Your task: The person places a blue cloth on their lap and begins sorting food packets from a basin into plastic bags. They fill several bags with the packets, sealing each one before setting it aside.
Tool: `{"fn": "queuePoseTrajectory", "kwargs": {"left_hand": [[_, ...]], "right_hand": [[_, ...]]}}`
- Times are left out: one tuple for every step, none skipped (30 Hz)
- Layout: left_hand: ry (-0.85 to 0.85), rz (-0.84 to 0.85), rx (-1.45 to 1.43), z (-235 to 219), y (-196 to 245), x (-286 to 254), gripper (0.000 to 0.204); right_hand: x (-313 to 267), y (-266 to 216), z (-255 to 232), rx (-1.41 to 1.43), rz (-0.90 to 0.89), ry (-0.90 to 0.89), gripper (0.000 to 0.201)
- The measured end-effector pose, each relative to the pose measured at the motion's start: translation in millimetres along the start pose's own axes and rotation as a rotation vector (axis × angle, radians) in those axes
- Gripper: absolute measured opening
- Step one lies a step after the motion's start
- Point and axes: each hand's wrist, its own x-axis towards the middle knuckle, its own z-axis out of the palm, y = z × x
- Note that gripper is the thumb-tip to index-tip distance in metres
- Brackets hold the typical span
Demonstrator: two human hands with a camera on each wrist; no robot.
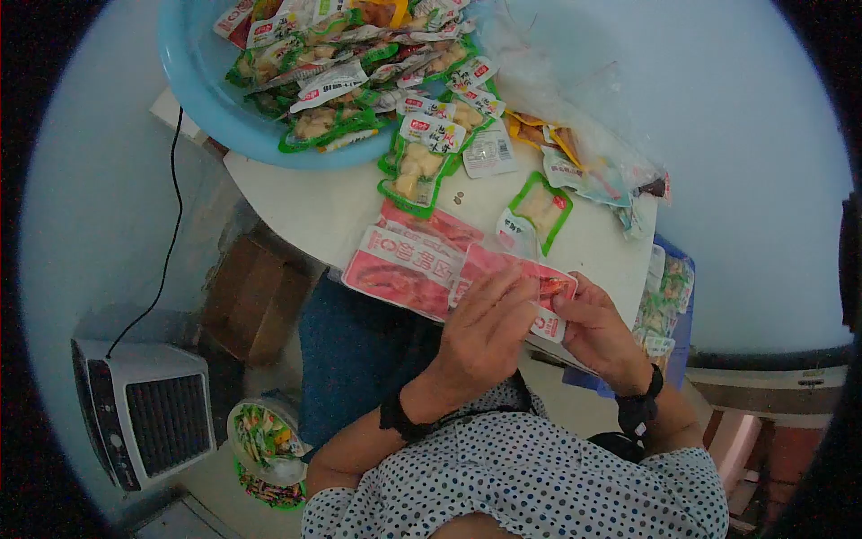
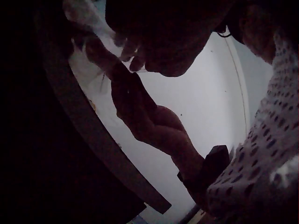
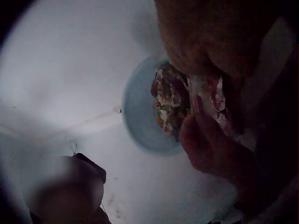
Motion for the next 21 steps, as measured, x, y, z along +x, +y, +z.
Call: {"fn": "queuePoseTrajectory", "kwargs": {"left_hand": [[-0.007, 0.014, 0.007, 0, 0, 0, 0.017], [-0.014, 0.028, 0.014, 0, 0, -1, 0.020], [-0.022, 0.043, 0.022, 1, 0, -2, 0.022], [-0.025, 0.035, 0.019, 1, 1, -2, 0.020], [-0.026, 0.033, 0.017, 2, 1, -3, 0.017], [-0.027, 0.028, 0.014, 3, 2, -2, 0.015], [-0.015, 0.035, -0.006, 5, 1, -2, 0.015], [-0.005, 0.037, -0.030, 7, 0, -1, 0.015], [0.007, 0.043, -0.050, 8, -1, -1, 0.015], [0.008, 0.045, -0.043, 7, -1, -1, 0.015], [0.009, 0.048, -0.035, 6, 0, -2, 0.015], [0.011, 0.054, -0.025, 5, 0, -3, 0.015], [0.007, 0.056, -0.020, 4, -1, -3, 0.015], [0.004, 0.057, -0.016, 3, -2, -3, 0.015], [0.002, 0.061, -0.012, 3, -3, -3, 0.015], [0.003, 0.052, -0.016, 2, -3, -1, 0.016], [0.006, 0.044, -0.019, 2, -3, 0, 0.016], [0.009, 0.038, -0.022, 2, -4, 0, 0.016], [0.015, 0.034, -0.015, 3, -3, -1, 0.016], [0.022, 0.032, -0.008, 5, -3, -2, 0.016], [0.029, 0.032, -0.001, 6, -5, -2, 0.016]], "right_hand": [[0, 0, 3, 0.008, 0.007, -0.008, 0.029], [1, 1, 5, 0.006, -0.003, -0.003, 0.029], [2, 0, 9, 0.004, -0.013, 0.001, 0.029], [3, 0, 11, 0.002, -0.023, 0.006, 0.029], [5, 3, 11, 0.008, -0.027, -0.006, 0.030], [7, 5, 11, 0.014, -0.029, -0.018, 0.031], [10, 7, 12, 0.020, -0.030, -0.030, 0.033], [12, 8, 16, 0.023, -0.008, -0.035, 0.034], [15, 11, 20, 0.024, 0.012, -0.045, 0.036], [18, 12, 23, 0.024, 0.032, -0.058, 0.037], [21, 12, 25, 0.020, 0.045, -0.083, 0.038], [25, 11, 27, 0.014, 0.056, -0.112, 0.038], [27, 11, 29, 0.009, 0.069, -0.138, 0.039], [30, 13, 29, 0.007, 0.064, -0.129, 0.038], [34, 16, 27, 0.004, 0.057, -0.120, 0.038], [38, 17, 27, 0.003, 0.051, -0.111, 0.037], [41, 16, 30, -0.004, 0.035, -0.113, 0.036], [45, 16, 33, -0.012, 0.018, -0.117, 0.036], [47, 16, 36, -0.017, 0.003, -0.117, 0.036], [50, 19, 37, -0.001, -0.014, -0.106, 0.035], [54, 23, 36, 0.015, -0.032, -0.097, 0.035]]}}
